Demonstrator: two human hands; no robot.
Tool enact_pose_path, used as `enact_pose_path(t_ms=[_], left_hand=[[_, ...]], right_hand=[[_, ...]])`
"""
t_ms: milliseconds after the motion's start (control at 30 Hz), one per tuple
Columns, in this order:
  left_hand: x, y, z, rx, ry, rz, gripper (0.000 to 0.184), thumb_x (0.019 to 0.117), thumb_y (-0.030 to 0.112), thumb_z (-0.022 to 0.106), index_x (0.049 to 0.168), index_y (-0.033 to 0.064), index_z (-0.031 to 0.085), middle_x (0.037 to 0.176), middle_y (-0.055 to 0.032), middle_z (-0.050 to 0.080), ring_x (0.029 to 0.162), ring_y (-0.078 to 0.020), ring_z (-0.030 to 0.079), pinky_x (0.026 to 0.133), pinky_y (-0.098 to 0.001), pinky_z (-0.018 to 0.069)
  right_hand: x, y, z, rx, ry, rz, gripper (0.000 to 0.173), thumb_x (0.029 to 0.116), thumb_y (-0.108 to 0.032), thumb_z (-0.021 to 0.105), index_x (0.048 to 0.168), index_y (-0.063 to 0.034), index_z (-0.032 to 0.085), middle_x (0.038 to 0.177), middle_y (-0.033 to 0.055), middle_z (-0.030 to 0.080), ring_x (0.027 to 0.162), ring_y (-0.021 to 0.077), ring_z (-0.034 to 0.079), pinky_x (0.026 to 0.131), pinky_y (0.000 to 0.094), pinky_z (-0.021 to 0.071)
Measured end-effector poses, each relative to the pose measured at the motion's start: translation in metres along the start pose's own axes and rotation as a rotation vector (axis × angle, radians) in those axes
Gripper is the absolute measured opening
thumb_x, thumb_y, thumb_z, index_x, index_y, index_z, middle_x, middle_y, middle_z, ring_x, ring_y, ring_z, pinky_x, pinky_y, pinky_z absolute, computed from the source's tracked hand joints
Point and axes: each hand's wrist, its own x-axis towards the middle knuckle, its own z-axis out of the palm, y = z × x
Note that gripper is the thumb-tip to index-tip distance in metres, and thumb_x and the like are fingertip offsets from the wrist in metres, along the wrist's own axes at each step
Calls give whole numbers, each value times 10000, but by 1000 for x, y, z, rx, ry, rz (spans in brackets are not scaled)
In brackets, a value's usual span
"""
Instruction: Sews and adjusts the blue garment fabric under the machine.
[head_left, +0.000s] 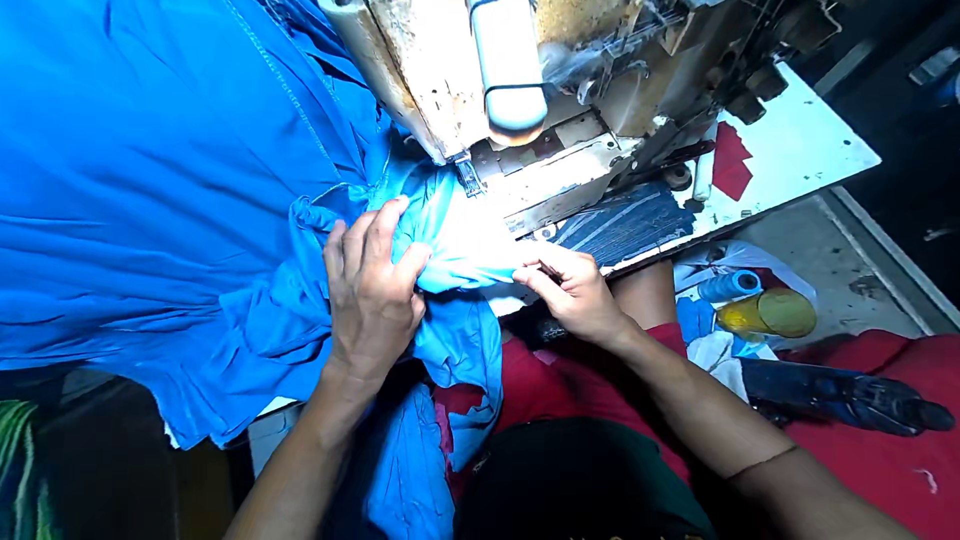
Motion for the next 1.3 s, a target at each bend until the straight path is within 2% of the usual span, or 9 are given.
enact_pose_path(t_ms=[200, 333, 567, 800, 900, 1000, 1167, 1233, 1300], left_hand=[[33, -38, 5, 60, -30, 112, 230, 920, 2, 542, 1084, 43, 697, 1435, -175, 562, 1279, -445, 532, 1124, -652, 317], [45, -63, 4, 5, -58, 207, 365, 916, 46, 544, 1267, 92, 630, 1426, -198, 549, 1245, -486, 519, 1108, -643, 324], [59, -81, -39, -181, -324, 225, 600, 905, 706, 560, 1048, 147, 725, 1468, -111, 524, 1277, -397, 497, 1003, -633, 408], [59, -82, -81, -350, -180, 283, 338, 928, 401, 699, 928, 62, 708, 1442, -140, 565, 1354, -322, 515, 1119, -541, 426], [46, -51, -82, -541, -105, 375, 230, 936, 255, 712, 919, 26, 723, 1061, -108, 734, 1112, -265, 689, 1153, -578, 424], [32, -29, -69, -594, -137, 418, 222, 931, 288, 696, 916, 69, 727, 899, -19, 709, 905, -156, 693, 849, -390, 592], [20, -3, -32, -767, -81, 411, 161, 909, 229, 733, 885, 72, 709, 765, 14, 653, 688, -70, 608, 618, -258, 519], [19, 4, -17, -580, -21, 401, 306, 909, 368, 760, 1027, 87, 742, 939, -44, 707, 862, -149, 666, 783, -342, 559], [19, 3, -6, -263, -108, 387, 390, 953, 434, 642, 1227, 178, 746, 1360, -101, 633, 1233, -310, 570, 1110, -552, 364]], right_hand=[[31, 4, 9, -31, 24, -19, 68, 996, -95, 646, 998, -40, 686, 774, 32, 630, 593, 90, 561, 524, 252, 500], [45, -1, 17, -79, 76, -22, 83, 991, -61, 639, 1040, -30, 698, 880, 61, 676, 718, 100, 627, 655, 257, 552], [52, 5, 20, -143, 82, -76, 135, 997, -36, 617, 1104, -26, 699, 971, 82, 701, 870, 118, 675, 800, 282, 576], [74, 14, 20, -148, 49, -127, 145, 1002, -68, 595, 1063, -25, 720, 962, 75, 722, 891, 116, 683, 833, 287, 564], [70, -1, 7, -163, -83, -163, 160, 983, -48, 613, 1083, -11, 733, 976, 97, 719, 894, 137, 679, 845, 300, 557], [55, -31, -7, 29, -327, -167, 126, 963, -25, 658, 1055, -20, 745, 965, 57, 718, 862, 93, 676, 795, 264, 586], [24, -29, -8, 1, -307, -356, 167, 961, -25, 656, 1088, -21, 764, 1065, 77, 731, 1043, 138, 683, 932, 320, 578], [7, -23, -8, -24, -210, -291, 140, 972, -42, 655, 1061, -22, 762, 997, 65, 733, 953, 113, 690, 858, 311, 591], [-8, -16, -9, -47, -134, -209, 129, 979, -52, 655, 1053, -9, 752, 980, 68, 729, 900, 99, 692, 826, 298, 604]])
